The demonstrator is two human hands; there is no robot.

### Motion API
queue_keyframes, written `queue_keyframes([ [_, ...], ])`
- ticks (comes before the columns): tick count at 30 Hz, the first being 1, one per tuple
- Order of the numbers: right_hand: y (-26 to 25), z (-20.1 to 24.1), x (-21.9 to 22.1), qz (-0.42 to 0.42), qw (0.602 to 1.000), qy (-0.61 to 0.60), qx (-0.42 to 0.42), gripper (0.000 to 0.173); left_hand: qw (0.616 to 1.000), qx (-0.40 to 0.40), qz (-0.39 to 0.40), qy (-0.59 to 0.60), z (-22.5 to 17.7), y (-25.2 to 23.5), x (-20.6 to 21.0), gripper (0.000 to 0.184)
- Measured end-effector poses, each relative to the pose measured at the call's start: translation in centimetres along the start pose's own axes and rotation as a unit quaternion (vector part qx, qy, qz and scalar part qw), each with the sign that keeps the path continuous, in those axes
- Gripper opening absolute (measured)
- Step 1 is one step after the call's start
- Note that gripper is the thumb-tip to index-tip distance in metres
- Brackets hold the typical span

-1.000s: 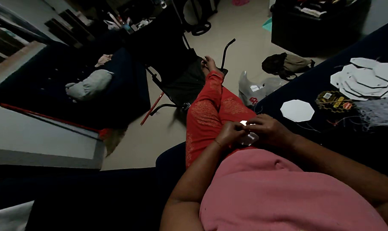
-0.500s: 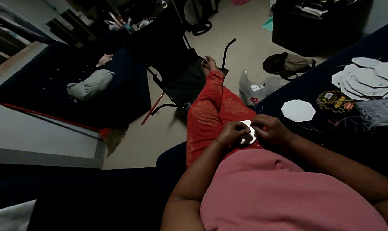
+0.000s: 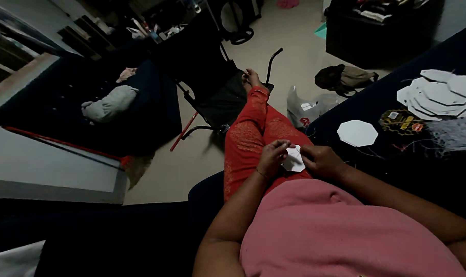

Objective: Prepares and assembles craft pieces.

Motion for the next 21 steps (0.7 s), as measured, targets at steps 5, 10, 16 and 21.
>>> queue_keyframes([
  [5,0.0,1.0,-0.2,-0.008,0.999,0.010,-0.030,0.018,0.942,0.079,0.024,-0.326,-0.6,0.1,1.4,0.019],
  [10,-0.3,0.0,-0.5,-0.039,0.999,-0.027,0.001,0.019,0.898,0.067,0.056,-0.432,-1.1,0.2,2.8,0.020],
  [16,-0.4,-1.9,-0.2,-0.064,0.976,-0.200,0.050,0.025,0.951,0.052,0.056,-0.300,-0.4,-0.1,1.7,0.016],
  [21,-0.2,-2.5,-0.2,-0.124,0.965,-0.228,0.044,0.025,0.960,0.055,0.057,-0.267,-0.1,-0.2,1.6,0.013],
])
Point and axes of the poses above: each hand's wrist, its own y-axis away from the middle knuckle, its own x-axis out of the palm, z = x × y, the point moved 7 cm from there along -y, towards the middle knuckle, and after that the axes turned 2 degrees about -y, right-handed, at the moved point
